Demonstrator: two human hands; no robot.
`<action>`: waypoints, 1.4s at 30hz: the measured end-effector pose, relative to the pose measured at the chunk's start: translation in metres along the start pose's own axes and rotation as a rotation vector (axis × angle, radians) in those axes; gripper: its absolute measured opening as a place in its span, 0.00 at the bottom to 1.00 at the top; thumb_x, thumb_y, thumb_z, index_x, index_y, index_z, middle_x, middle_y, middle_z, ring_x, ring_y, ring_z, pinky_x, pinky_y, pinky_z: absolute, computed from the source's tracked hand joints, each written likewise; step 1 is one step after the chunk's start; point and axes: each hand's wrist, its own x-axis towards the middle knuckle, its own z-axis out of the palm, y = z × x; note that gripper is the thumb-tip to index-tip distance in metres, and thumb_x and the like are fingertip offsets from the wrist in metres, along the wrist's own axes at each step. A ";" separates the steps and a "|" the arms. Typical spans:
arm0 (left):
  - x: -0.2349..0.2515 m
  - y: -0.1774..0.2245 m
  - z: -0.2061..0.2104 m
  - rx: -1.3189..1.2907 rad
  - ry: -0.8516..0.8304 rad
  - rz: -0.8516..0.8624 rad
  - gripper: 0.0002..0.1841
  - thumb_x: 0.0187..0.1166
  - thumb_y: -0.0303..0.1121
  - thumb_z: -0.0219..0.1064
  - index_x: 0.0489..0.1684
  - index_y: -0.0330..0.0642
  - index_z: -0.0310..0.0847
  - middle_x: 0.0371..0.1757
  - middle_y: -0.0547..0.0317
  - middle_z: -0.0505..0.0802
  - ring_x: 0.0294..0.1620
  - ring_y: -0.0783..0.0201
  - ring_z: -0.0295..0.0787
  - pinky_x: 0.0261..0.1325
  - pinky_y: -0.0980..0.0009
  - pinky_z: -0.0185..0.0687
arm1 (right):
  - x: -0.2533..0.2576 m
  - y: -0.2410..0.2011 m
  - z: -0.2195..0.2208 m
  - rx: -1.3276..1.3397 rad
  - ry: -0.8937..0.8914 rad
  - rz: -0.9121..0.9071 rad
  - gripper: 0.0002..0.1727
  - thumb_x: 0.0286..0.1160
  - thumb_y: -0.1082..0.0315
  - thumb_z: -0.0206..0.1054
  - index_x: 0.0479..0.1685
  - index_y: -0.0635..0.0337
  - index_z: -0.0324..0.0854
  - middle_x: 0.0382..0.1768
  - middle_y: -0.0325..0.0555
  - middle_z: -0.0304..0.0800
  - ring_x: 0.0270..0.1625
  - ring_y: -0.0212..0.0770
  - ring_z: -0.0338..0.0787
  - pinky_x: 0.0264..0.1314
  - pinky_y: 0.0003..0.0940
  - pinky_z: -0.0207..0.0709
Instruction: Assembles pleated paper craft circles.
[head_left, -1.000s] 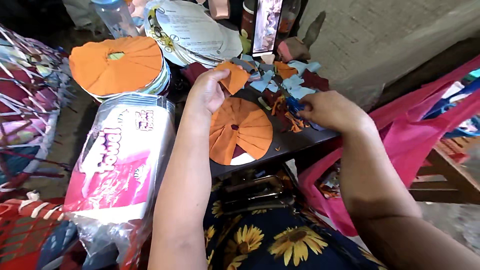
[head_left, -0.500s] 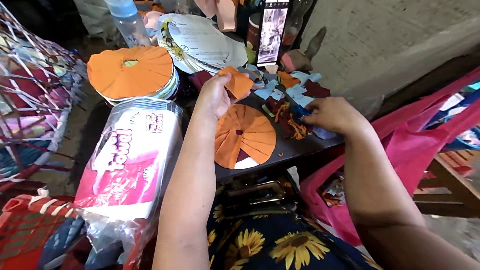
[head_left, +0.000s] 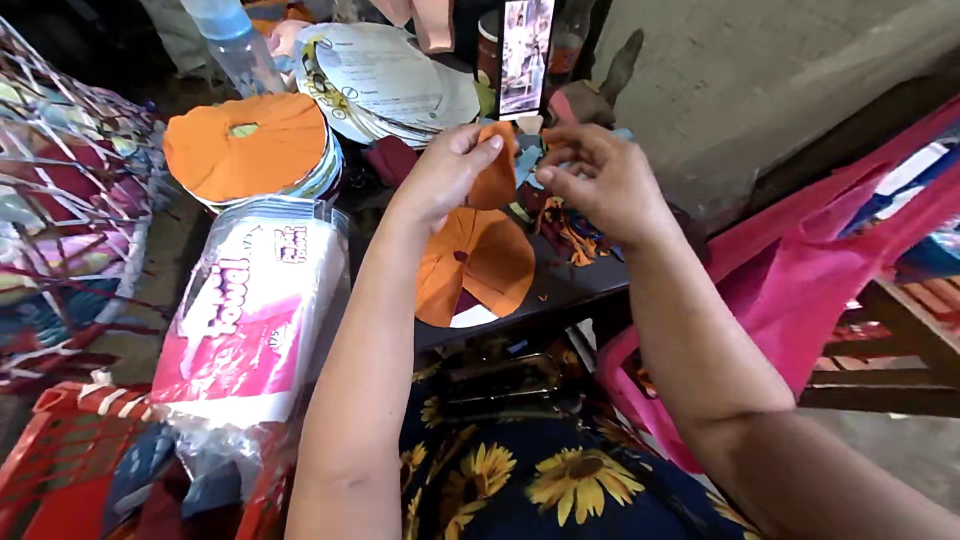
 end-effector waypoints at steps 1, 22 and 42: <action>-0.003 0.006 0.003 0.044 -0.030 0.012 0.17 0.94 0.35 0.49 0.67 0.36 0.78 0.54 0.52 0.89 0.49 0.68 0.88 0.52 0.66 0.86 | 0.003 -0.006 0.007 0.100 0.001 -0.007 0.29 0.77 0.59 0.71 0.73 0.65 0.75 0.56 0.50 0.89 0.47 0.34 0.90 0.51 0.33 0.86; -0.145 -0.042 0.040 0.592 0.242 -0.140 0.21 0.81 0.28 0.68 0.74 0.45 0.78 0.39 0.52 0.90 0.33 0.59 0.88 0.39 0.60 0.85 | -0.054 -0.019 0.078 0.254 -0.360 0.057 0.09 0.71 0.73 0.73 0.48 0.60 0.87 0.34 0.36 0.89 0.30 0.21 0.84 0.34 0.18 0.79; -0.179 -0.107 0.064 1.077 0.594 0.348 0.17 0.76 0.21 0.62 0.51 0.48 0.95 0.58 0.61 0.96 0.50 0.55 0.89 0.48 0.62 0.79 | -0.046 -0.017 0.083 -0.014 -0.379 -0.010 0.06 0.74 0.70 0.74 0.46 0.60 0.89 0.34 0.43 0.90 0.30 0.28 0.85 0.38 0.27 0.81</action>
